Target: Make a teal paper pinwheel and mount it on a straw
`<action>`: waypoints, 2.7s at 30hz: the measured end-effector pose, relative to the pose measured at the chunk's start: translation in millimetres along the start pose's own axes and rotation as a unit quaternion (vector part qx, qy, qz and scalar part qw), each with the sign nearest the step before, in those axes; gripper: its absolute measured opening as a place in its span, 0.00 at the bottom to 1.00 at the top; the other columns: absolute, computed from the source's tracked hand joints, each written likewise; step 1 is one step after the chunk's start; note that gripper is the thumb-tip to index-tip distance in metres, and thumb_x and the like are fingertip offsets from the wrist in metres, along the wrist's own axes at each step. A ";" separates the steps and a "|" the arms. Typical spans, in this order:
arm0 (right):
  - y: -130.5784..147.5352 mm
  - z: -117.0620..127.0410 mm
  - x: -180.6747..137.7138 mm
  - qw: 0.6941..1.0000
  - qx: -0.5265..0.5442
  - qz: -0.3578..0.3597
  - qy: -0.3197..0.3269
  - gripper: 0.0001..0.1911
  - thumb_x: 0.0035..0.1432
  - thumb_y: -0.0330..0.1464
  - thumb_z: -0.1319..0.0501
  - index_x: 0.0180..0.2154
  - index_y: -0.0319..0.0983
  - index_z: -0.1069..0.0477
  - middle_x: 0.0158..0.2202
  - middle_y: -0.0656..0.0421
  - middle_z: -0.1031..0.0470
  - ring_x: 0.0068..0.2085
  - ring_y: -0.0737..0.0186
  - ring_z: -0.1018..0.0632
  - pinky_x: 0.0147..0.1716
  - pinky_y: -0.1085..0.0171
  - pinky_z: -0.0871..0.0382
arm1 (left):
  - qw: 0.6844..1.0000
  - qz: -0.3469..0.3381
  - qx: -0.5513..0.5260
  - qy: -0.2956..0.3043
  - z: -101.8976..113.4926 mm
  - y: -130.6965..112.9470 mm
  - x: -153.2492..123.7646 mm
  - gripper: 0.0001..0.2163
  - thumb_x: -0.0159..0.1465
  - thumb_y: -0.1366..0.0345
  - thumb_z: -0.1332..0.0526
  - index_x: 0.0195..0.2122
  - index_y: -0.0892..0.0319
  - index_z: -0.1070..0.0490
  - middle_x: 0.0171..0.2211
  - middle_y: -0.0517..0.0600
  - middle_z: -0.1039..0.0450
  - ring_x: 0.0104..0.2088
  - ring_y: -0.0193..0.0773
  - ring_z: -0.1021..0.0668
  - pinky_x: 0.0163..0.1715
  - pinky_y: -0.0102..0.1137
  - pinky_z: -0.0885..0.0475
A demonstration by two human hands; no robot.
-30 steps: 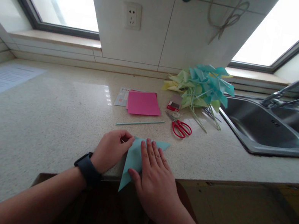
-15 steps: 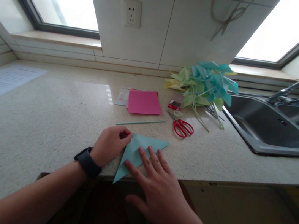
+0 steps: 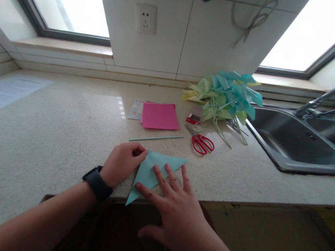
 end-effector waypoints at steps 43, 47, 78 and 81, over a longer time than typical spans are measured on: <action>-3.0 -20.5 -1.5 0.989 -0.091 -0.027 -0.115 0.32 0.68 0.30 0.48 0.71 0.33 0.47 0.73 0.49 0.52 0.72 0.41 0.46 0.69 0.41 0.45 | 0.906 -0.178 0.358 -0.141 -58.6 -71.1 -132.3 0.27 0.69 0.57 0.45 0.65 0.69 0.37 0.64 0.66 0.32 0.62 0.56 0.27 0.58 0.47 0.27; -8.1 -17.1 -7.2 0.991 -0.087 -0.019 -0.102 0.35 0.65 0.28 0.47 0.71 0.33 0.49 0.74 0.50 0.53 0.73 0.47 0.47 0.71 0.46 0.47 | 0.912 -0.148 0.352 -0.148 -59.1 -70.4 -134.2 0.28 0.70 0.56 0.45 0.66 0.69 0.37 0.64 0.65 0.32 0.63 0.56 0.28 0.58 0.49 0.27; -54.7 8.7 -60.8 0.974 -0.168 -0.068 -0.134 0.37 0.60 0.29 0.46 0.69 0.31 0.46 0.71 0.51 0.42 0.70 0.54 0.38 0.70 0.47 0.44 | 0.914 -0.067 0.363 -0.169 -42.3 -49.1 -160.0 0.30 0.66 0.68 0.43 0.70 0.56 0.44 0.69 0.56 0.38 0.66 0.51 0.31 0.61 0.54 0.31; -55.4 9.2 -62.0 0.972 -0.173 -0.056 -0.152 0.37 0.60 0.29 0.45 0.70 0.32 0.47 0.71 0.51 0.41 0.70 0.54 0.37 0.69 0.47 0.45 | 0.914 -0.057 0.351 -0.197 -29.4 -41.5 -172.2 0.30 0.66 0.69 0.43 0.70 0.57 0.45 0.66 0.56 0.33 0.64 0.51 0.29 0.61 0.55 0.32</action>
Point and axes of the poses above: each hand's wrist, its own x-axis towards the middle knuckle, its own z-axis out of the back of the hand, y = z × x, the point moved 9 cm from there along x, towards the middle knuckle
